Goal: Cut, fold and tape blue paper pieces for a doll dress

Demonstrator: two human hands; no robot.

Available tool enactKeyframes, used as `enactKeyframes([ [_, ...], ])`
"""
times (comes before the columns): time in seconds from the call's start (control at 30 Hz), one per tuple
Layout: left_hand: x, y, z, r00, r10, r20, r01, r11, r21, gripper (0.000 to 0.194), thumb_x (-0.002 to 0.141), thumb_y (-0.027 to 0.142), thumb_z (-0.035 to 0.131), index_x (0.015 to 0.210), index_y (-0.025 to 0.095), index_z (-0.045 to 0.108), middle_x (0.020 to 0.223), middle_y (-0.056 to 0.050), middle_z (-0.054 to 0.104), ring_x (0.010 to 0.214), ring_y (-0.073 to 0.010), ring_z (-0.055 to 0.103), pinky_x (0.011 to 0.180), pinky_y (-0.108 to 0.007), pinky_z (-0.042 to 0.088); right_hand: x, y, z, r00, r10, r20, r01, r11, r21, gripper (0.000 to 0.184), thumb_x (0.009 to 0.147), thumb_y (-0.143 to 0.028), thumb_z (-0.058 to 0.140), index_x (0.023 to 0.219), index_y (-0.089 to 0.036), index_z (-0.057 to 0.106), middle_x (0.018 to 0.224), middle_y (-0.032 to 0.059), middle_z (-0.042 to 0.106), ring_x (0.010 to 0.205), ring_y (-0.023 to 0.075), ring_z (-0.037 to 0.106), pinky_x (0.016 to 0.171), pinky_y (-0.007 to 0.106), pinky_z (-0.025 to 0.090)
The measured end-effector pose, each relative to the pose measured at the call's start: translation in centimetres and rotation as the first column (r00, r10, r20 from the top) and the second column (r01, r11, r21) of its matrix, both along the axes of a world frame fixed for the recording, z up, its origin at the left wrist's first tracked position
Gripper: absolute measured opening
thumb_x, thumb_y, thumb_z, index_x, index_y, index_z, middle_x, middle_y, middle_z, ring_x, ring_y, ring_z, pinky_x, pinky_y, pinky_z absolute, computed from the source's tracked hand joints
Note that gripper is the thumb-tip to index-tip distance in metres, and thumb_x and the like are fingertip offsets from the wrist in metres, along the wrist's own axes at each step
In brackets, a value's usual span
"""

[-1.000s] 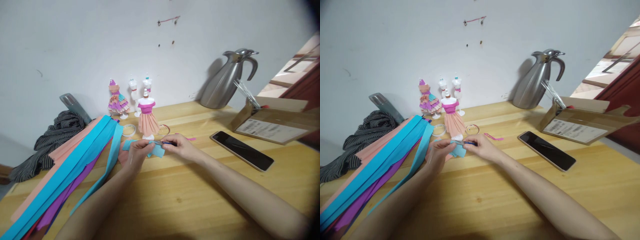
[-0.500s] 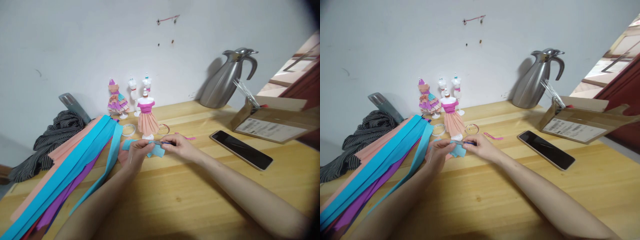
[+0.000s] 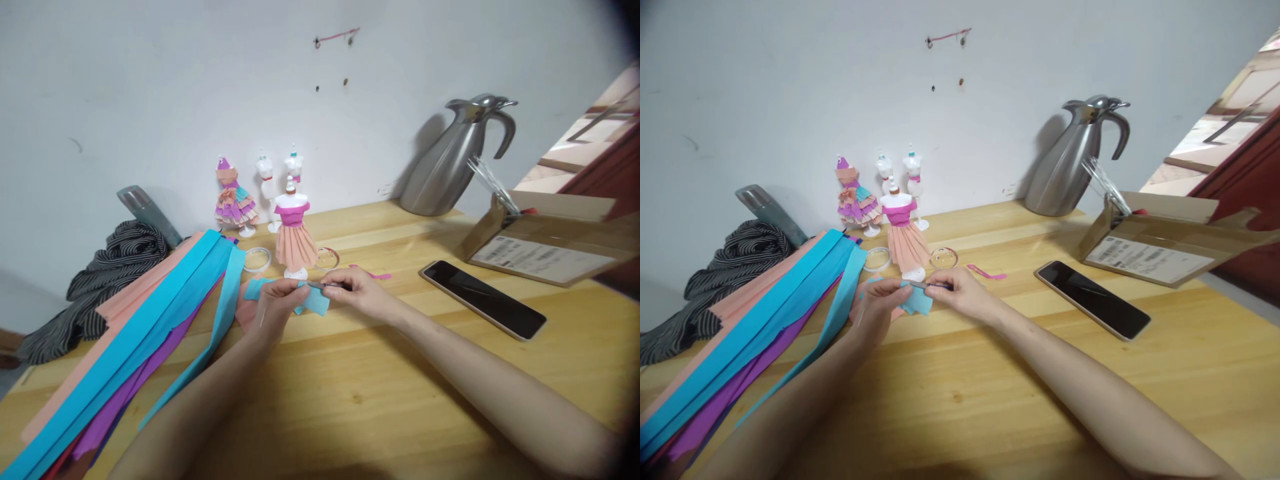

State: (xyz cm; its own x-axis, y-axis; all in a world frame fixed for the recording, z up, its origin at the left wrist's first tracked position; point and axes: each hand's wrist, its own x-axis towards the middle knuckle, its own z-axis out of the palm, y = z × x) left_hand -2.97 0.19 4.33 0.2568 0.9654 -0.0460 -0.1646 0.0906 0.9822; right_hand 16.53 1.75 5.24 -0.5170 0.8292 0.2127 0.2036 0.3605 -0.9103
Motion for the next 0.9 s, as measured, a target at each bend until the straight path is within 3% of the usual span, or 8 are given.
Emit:
enactKeyframes([
  [0.53,0.25,-0.11,0.48,1.0,0.013,0.02,-0.013,0.999,0.031,0.023,0.068,0.035,0.076,0.08,0.015,0.079,0.061,-0.003,0.067,0.059,-0.0129,0.054,0.062,-0.026,0.044,-0.01,-0.14,0.2,1.0,0.01,0.017,-0.01,1.0,0.025,0.036,0.085,-0.049,0.055,0.075,-0.015,0.061,0.066,0.0001,0.054,0.063,0.013,0.046,0.058,0.026,0.035],
  [0.9,0.43,-0.15,0.27,1.0,-0.013,0.02,0.011,0.998,0.056,0.023,0.068,0.033,0.076,0.084,0.015,0.079,0.065,-0.003,0.067,0.06,-0.0119,0.054,0.061,-0.025,0.043,-0.34,-0.56,0.51,0.994,-0.066,0.086,0.062,0.997,0.056,0.028,0.081,-0.04,0.054,0.071,-0.015,0.059,0.062,-0.0013,0.048,0.057,0.0118,0.042,0.055,0.026,0.03],
])
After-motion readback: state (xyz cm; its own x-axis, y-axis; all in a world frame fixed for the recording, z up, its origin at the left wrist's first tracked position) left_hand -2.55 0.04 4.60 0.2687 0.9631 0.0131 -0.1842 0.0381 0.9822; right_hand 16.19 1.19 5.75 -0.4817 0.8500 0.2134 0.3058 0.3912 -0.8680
